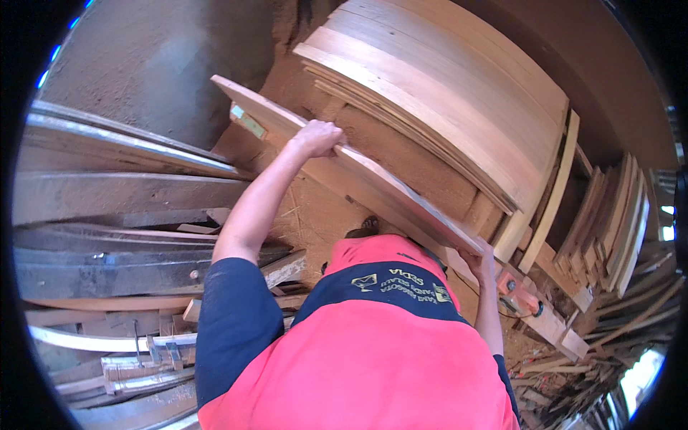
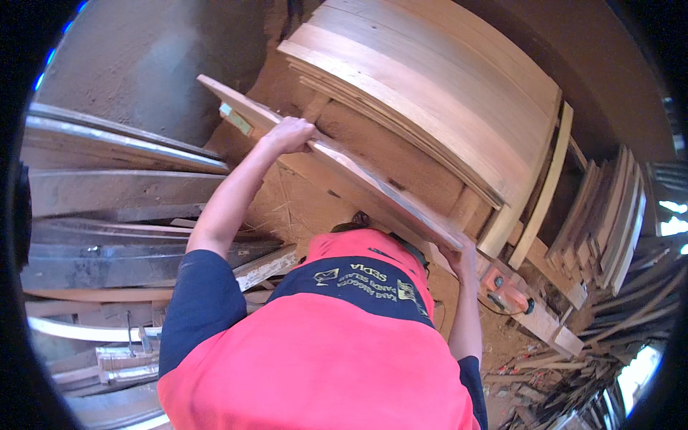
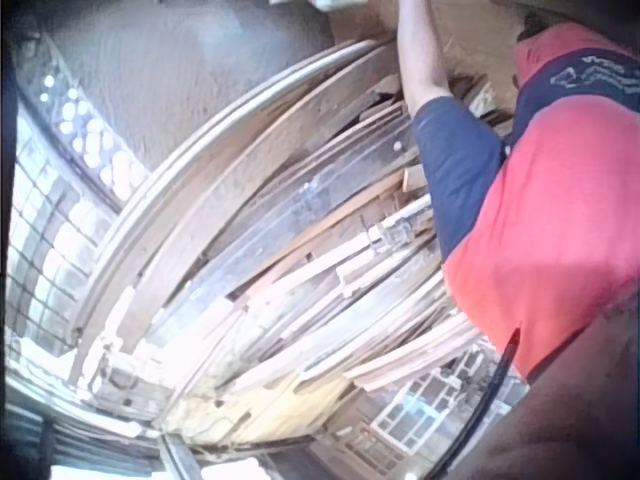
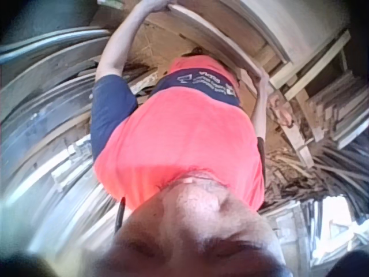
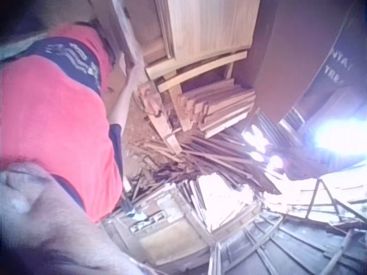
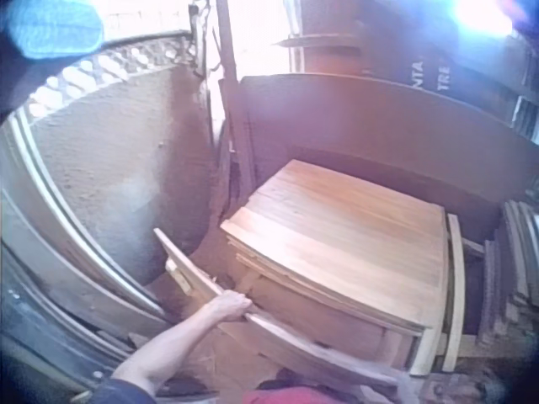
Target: The person moves various wooden boards by hand, uses an electric planer to smooth the edge of a long wooden piece, and marks another board with a pencil.
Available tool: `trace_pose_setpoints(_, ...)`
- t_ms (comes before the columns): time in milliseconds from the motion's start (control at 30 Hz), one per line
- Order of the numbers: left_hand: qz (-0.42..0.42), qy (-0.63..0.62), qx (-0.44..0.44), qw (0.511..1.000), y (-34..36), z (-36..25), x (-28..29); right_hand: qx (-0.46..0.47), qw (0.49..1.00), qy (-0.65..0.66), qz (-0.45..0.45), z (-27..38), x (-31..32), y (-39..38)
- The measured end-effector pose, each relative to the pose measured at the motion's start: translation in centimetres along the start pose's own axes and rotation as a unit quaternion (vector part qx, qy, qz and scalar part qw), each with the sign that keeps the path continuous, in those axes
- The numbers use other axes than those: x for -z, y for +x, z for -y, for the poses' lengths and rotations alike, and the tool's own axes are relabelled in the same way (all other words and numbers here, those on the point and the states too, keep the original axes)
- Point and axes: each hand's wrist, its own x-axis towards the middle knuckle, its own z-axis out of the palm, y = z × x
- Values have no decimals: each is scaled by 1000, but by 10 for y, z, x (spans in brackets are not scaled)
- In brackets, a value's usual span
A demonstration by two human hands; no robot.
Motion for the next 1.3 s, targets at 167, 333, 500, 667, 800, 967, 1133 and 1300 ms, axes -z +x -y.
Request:
trace_pose_setpoints(167, 16, -25, -15, 999, -2, -10, 15, 8, 1000, 5, -16, 5, 1, 1)
trace_pose_setpoints(333, -65, -93, -64, 992, -10, -42, 27, 43, 999, -2, -10, 2, 6, 4)
trace_pose_setpoints(500, -143, -199, -58, 968, 0, -99, 31, 37, 999, -19, 10, -3, 8, 1)
trace_pose_setpoints(667, -109, -203, -82, 970, 21, -168, 44, 58, 998, 11, -13, -23, 2, -1)
trace_pose_setpoints(800, -171, -168, -58, 969, 36, -193, 30, 59, 997, 39, -9, -36, -2, -5)
trace_pose_setpoints(967, -113, -148, 7, 982, 45, -215, 21, 33, 993, 110, -18, -53, -3, -14)
trace_pose_setpoints(1133, -110, -104, 71, 986, 45, -225, 15, 108, 990, 84, 23, -54, 6, -6)
trace_pose_setpoints(1300, -69, -110, 101, 986, 51, -229, 18, 126, 989, 73, -20, -55, 11, -3)
